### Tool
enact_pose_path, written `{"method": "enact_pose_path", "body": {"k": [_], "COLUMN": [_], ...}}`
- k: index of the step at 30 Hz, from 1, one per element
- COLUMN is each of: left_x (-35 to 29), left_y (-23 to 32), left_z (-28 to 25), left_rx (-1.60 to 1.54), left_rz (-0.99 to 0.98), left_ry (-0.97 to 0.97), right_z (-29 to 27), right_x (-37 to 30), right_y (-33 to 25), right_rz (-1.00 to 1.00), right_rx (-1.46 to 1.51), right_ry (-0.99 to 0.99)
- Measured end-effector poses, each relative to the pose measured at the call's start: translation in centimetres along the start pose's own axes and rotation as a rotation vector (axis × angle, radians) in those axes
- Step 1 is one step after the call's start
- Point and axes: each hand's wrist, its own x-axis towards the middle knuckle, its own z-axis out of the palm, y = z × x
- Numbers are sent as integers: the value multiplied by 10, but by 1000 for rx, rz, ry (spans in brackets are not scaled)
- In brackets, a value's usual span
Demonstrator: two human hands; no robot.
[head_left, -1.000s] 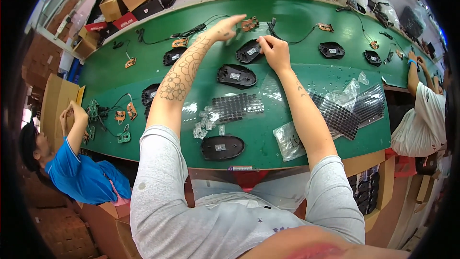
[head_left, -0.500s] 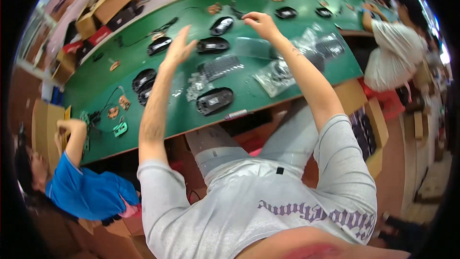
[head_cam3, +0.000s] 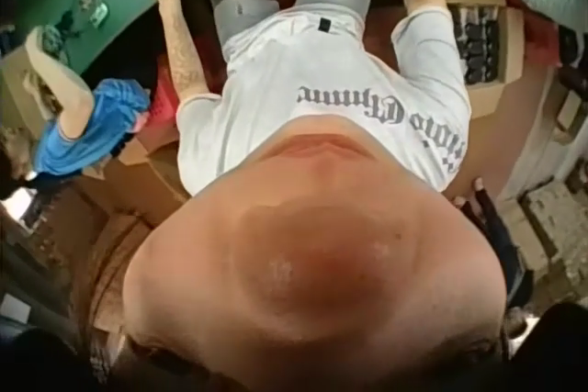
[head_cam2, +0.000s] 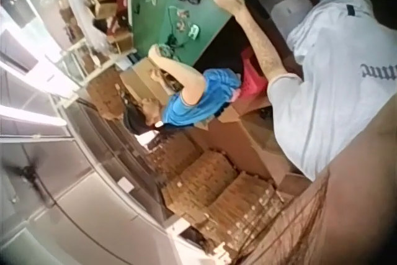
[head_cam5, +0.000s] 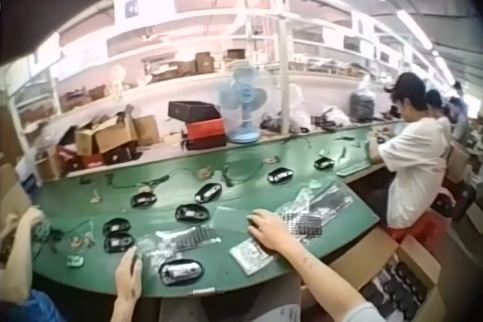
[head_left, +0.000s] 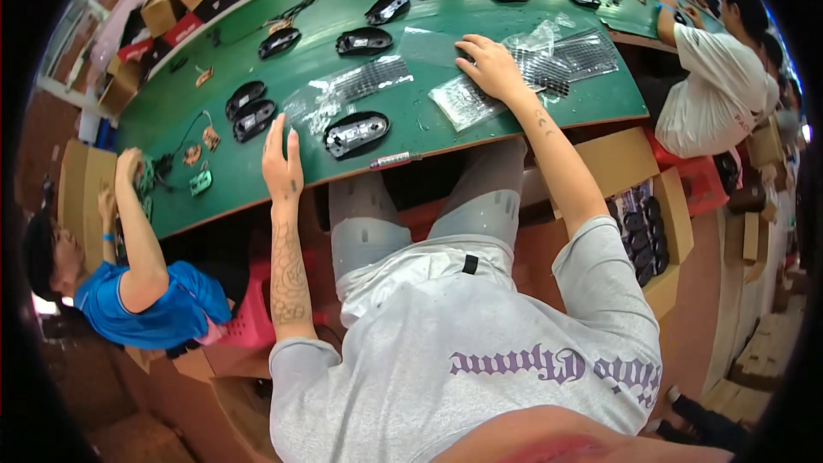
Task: The person assembles electronic components by hand, placing them into plastic housings and onto circuit boards.
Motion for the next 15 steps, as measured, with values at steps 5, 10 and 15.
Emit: {"method": "enact_pose_path", "body": {"k": [5, 10, 15], "left_x": [0, -6, -4], "left_y": [5, -2, 2], "left_z": [10, 4, 5], "left_rx": [94, 98, 83], "left_rz": [3, -64, -19], "left_ry": [152, 182, 240], "right_z": [-2, 4, 9], "right_x": [-4, 0, -5], "right_y": [2, -7, -1], "right_rz": [27, -15, 38], "right_rx": [5, 72, 8], "right_ry": [25, 81, 210]}}
